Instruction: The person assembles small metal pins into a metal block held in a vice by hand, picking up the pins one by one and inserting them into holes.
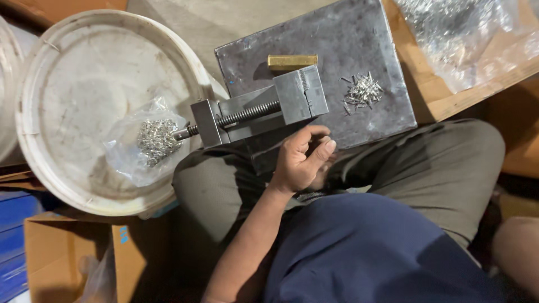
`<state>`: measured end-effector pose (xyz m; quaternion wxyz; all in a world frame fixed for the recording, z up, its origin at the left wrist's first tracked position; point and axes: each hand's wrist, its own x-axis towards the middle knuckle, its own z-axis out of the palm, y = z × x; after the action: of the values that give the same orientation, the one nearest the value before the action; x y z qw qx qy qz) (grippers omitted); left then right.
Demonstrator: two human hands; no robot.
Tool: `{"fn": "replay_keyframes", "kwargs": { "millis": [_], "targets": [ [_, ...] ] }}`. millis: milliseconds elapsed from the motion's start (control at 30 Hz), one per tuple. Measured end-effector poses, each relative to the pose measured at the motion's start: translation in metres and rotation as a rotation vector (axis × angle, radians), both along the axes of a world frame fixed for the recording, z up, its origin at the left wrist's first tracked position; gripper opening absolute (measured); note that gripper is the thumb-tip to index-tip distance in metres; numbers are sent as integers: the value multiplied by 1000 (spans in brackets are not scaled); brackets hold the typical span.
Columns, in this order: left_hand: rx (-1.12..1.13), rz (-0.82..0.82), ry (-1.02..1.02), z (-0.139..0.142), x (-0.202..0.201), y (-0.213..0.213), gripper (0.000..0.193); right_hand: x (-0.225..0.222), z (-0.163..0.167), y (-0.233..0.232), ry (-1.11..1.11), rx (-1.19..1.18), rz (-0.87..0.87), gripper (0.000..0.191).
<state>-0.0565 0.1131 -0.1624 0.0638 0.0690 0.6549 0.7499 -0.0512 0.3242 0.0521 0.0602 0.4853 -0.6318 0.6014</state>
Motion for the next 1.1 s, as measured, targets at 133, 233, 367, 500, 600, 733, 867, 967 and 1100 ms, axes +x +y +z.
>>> {"fn": "replay_keyframes", "kwargs": {
  "millis": [133,233,367,500,600,733,867,967,1100],
  "targets": [
    [-108,24,131,1,-2,2,18,6,-24,27,-20,-4,-6,16],
    [-99,26,110,3,-2,7,17,11,-4,35,-59,38,-79,17],
    [-124,40,155,6,-2,8,16,-42,-73,20,-305,549,-658,18],
    [-151,48,245,10,-1,10,15,-57,-179,35,-130,672,-678,19],
    [-243,49,153,11,-3,11,18,-45,-203,35,-80,719,-773,17],
    [-242,65,222,11,-3,10,18,-50,-180,13,11,774,-817,13],
    [-237,51,201,13,-3,9,18,-54,-176,3,41,829,-831,11],
    [-213,89,218,19,-3,13,25,-53,-185,12,8,787,-780,10],
    [-387,112,131,25,-3,22,39,-56,-186,23,-807,536,-514,17]
  ]
}}
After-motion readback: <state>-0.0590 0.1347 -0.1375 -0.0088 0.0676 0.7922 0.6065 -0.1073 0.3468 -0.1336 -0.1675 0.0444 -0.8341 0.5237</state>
